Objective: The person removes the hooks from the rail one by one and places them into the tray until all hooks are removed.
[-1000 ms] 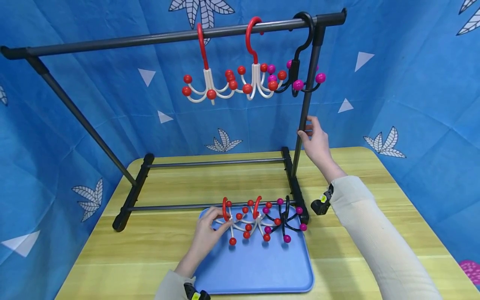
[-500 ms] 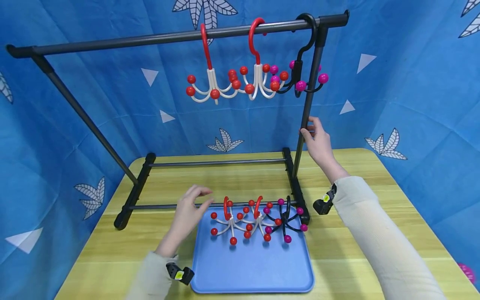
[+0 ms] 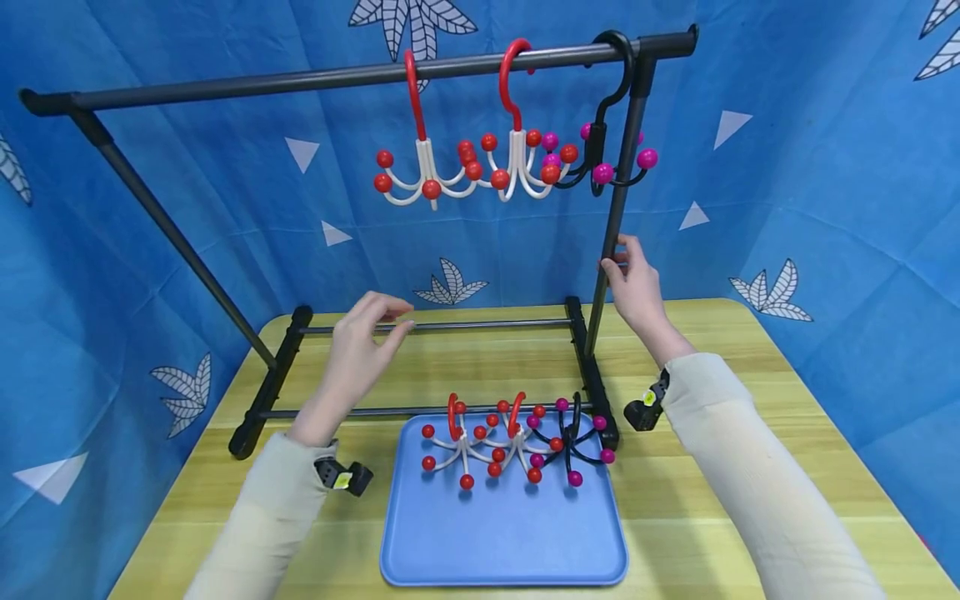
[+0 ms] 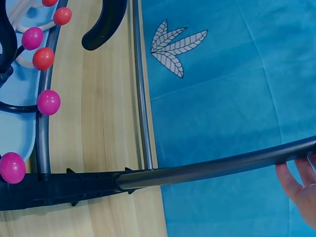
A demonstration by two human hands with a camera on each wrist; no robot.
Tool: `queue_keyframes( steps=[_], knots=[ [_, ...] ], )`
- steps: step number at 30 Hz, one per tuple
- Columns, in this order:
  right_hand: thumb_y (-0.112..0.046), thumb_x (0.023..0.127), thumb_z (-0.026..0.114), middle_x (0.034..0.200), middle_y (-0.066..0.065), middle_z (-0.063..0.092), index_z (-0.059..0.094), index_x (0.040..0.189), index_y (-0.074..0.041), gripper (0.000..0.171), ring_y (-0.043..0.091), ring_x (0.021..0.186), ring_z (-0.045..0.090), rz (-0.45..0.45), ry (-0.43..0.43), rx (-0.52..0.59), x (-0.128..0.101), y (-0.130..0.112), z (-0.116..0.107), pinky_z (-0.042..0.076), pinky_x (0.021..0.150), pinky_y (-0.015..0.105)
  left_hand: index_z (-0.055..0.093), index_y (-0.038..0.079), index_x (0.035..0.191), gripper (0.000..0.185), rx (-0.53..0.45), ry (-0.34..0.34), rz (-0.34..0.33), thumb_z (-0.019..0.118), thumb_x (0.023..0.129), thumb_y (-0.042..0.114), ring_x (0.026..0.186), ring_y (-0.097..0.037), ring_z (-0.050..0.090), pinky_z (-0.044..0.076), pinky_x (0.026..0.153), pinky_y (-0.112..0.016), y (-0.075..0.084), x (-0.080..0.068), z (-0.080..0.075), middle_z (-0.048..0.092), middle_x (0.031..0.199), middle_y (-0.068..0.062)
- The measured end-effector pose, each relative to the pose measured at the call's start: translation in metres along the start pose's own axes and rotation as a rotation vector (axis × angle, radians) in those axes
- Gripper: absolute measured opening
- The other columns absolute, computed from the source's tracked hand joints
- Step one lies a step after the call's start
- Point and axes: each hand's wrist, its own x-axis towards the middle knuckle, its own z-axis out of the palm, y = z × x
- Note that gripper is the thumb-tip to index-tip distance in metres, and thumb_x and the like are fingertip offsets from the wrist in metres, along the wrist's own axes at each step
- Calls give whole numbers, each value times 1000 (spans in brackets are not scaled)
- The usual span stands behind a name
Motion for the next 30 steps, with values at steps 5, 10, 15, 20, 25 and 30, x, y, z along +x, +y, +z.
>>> queue_keyframes(
  steps=[5,10,15,20,25,30],
  knots=[
    [-30,98,37,120,16,52,31,135,-15,40,32,101,56,-15,12,-10,1,1,-1,46,75,45,63,3,99,18,27,69,19,65,83,11,85,-21,59,52,76,-33,8,32,-16,62,94,-10],
    [-30,98,37,119,16,51,31,135,-15,40,32,101,56,-12,10,-4,2,1,-2,46,76,46,63,1,102,23,13,160,-6,64,84,15,89,-21,60,51,81,-32,18,65,-27,62,96,-12],
    [-29,98,37,120,17,51,30,135,-15,40,32,105,55,-3,2,-1,1,1,-2,47,78,47,63,2,107,26,-7,233,-53,63,86,17,92,-19,59,50,84,-31,27,92,-33,61,99,-13],
    [-29,98,37,121,17,51,31,135,-15,40,32,104,55,0,-2,0,1,0,0,47,78,47,61,5,113,31,-46,247,-117,61,87,21,98,-12,57,48,87,-25,34,115,-36,60,107,-10],
    [-30,98,37,121,17,51,30,135,-15,41,32,106,54,2,-6,0,0,0,1,47,79,48,57,10,121,38,-48,197,-178,61,86,25,103,-8,56,46,89,-18,43,136,-37,57,116,-5],
    [-30,98,37,122,18,51,31,135,-14,41,33,105,55,-11,7,-6,-1,0,1,47,79,48,51,13,126,44,-54,162,-246,62,86,27,109,-8,52,44,90,-16,50,156,-40,53,123,-2]
  ],
)
